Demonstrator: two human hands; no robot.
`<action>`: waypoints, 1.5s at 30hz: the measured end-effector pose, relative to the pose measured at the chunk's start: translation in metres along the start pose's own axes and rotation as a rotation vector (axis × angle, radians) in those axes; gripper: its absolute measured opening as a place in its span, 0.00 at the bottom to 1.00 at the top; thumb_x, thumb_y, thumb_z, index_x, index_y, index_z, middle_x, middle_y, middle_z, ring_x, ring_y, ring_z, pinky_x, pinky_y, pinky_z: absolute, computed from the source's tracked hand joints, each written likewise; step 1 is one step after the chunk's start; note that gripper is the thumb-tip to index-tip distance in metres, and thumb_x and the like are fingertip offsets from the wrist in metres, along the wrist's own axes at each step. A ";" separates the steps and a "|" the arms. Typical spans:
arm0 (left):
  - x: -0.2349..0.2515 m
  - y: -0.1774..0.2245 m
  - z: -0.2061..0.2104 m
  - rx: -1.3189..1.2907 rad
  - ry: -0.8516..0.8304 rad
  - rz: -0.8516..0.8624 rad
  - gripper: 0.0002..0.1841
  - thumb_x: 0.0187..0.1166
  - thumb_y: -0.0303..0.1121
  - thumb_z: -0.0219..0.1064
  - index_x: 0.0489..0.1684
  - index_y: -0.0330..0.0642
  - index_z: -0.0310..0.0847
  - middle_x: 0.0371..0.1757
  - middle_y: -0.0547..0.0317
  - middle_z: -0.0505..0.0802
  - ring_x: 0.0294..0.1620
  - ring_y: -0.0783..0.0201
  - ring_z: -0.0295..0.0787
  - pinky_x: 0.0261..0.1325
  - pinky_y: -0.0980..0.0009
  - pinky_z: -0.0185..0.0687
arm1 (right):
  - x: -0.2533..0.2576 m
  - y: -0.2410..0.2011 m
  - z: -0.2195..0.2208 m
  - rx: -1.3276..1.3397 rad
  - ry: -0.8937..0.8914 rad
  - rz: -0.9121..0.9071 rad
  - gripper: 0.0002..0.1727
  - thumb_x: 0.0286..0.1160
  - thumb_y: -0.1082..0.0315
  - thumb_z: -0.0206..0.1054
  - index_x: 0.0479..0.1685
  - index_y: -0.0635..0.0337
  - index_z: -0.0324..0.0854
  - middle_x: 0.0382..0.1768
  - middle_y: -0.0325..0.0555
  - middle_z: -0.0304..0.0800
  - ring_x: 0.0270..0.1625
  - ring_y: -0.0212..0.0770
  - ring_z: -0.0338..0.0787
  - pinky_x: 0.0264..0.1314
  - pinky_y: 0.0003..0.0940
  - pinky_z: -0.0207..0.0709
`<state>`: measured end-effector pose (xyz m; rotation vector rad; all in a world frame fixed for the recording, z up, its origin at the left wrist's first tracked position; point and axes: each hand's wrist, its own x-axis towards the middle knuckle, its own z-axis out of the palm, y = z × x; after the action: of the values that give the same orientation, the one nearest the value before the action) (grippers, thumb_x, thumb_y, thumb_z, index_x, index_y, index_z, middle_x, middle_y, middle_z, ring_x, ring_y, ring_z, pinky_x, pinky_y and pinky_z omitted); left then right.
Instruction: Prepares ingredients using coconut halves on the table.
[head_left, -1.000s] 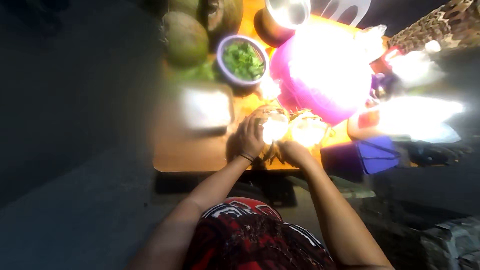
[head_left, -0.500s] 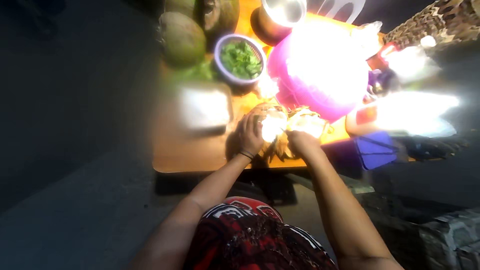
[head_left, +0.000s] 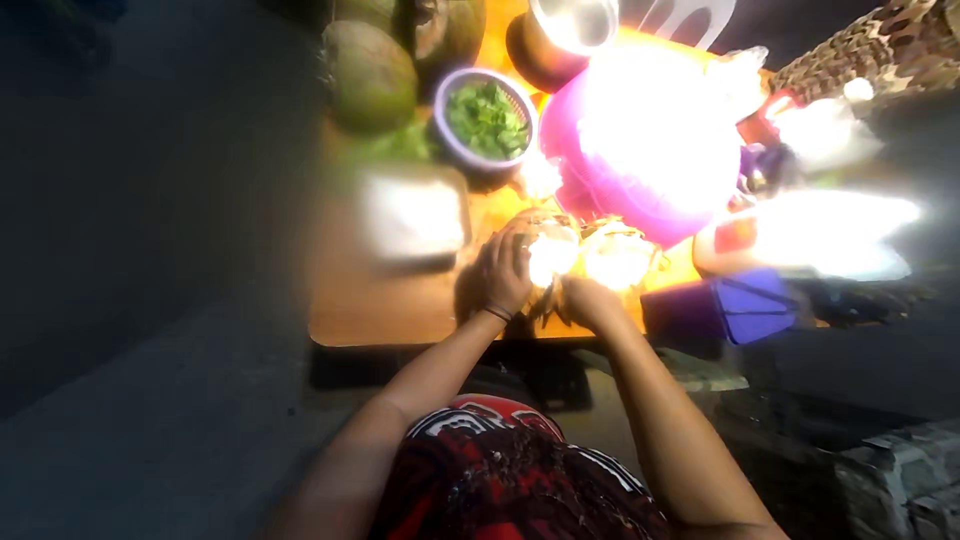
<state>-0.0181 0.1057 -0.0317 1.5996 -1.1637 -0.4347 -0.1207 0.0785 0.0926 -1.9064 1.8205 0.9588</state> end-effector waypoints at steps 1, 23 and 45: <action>-0.001 -0.001 -0.001 0.005 0.003 0.011 0.24 0.85 0.37 0.59 0.75 0.32 0.77 0.78 0.42 0.82 0.80 0.45 0.77 0.85 0.51 0.65 | 0.000 -0.002 0.003 -0.020 -0.044 -0.025 0.18 0.88 0.64 0.59 0.69 0.63 0.81 0.59 0.67 0.89 0.65 0.69 0.89 0.60 0.71 0.79; 0.000 -0.001 -0.002 -0.018 0.000 0.005 0.23 0.83 0.35 0.61 0.75 0.32 0.77 0.78 0.41 0.82 0.80 0.43 0.77 0.84 0.49 0.66 | 0.009 -0.012 -0.007 -0.029 -0.111 -0.035 0.18 0.85 0.65 0.63 0.67 0.64 0.81 0.58 0.65 0.89 0.60 0.65 0.90 0.60 0.66 0.80; 0.002 0.000 -0.001 -0.017 0.009 -0.010 0.24 0.85 0.35 0.60 0.76 0.31 0.76 0.78 0.40 0.82 0.79 0.43 0.77 0.84 0.49 0.65 | 0.018 0.005 -0.014 0.074 -0.150 -0.131 0.19 0.94 0.62 0.52 0.61 0.67 0.83 0.52 0.65 0.89 0.54 0.63 0.90 0.56 0.66 0.79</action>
<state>-0.0167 0.1045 -0.0308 1.5914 -1.1423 -0.4421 -0.1234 0.0552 0.0922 -1.8312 1.6040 0.9490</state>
